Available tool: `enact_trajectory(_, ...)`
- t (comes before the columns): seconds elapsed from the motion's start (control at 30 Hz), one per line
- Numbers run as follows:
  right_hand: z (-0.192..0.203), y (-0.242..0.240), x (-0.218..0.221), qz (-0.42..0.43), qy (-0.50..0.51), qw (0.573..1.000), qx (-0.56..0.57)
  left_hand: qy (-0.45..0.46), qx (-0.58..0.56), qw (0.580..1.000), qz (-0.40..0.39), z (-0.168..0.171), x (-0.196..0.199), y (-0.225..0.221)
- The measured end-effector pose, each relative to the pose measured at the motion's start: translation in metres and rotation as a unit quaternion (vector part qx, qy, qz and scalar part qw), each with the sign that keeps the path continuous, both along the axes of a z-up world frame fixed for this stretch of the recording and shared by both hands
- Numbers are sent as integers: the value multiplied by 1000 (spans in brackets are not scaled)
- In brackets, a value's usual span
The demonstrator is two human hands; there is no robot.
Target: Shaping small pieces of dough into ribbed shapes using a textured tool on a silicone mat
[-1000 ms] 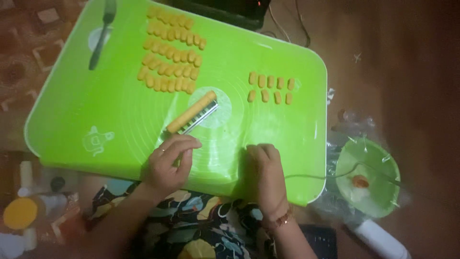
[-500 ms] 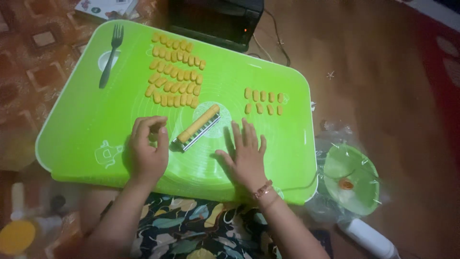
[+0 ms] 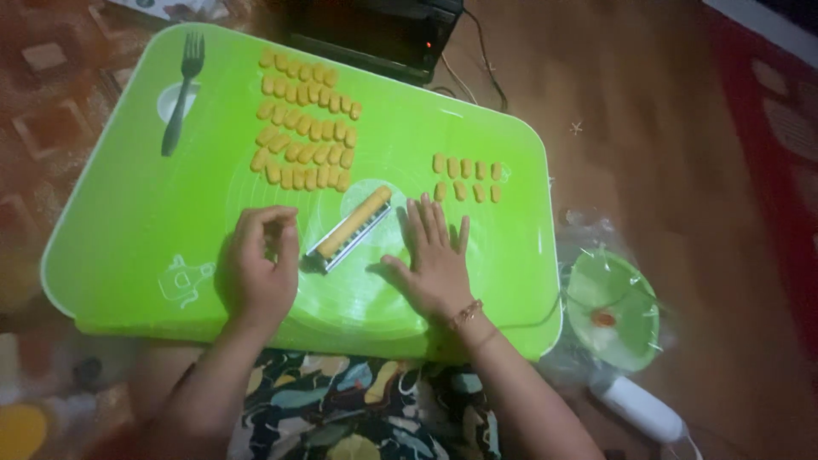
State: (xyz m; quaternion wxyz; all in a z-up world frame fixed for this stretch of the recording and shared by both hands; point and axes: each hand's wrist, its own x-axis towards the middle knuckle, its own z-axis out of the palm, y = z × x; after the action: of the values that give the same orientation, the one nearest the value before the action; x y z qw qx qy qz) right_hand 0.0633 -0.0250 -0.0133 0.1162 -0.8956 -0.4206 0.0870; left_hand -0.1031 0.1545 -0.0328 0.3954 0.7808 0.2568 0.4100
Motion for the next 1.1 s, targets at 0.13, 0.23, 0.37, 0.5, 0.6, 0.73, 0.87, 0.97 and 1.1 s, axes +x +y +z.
enact_trajectory(0.13,22,-28,-2,-31,151,976,154,20,-19,999,23,4,-3,-4)
enact_trajectory(0.23,49,-49,5,-70,341,860,372,7,-62,998,17,9,-10,-4)
enact_trajectory(0.37,-22,-83,-1,-97,233,957,142,-11,-75,997,8,7,-6,-3)
enact_trajectory(0.5,-24,-80,-36,4,31,995,97,28,-91,995,31,19,-8,-11)
enact_trajectory(0.6,-22,-70,-41,-53,52,986,149,30,-96,995,26,17,-8,-10)
enact_trajectory(0.73,63,-45,-59,-207,336,892,221,50,-100,994,18,10,-6,-4)
enact_trajectory(0.87,1,-61,-24,-122,187,961,165,84,-130,987,41,20,-7,-10)
enact_trajectory(0.97,-8,-60,-5,-26,2,993,112,92,-135,986,38,23,-7,-10)
enact_trajectory(1.1,27,-25,3,-26,125,966,226,104,-123,986,31,20,-7,-8)
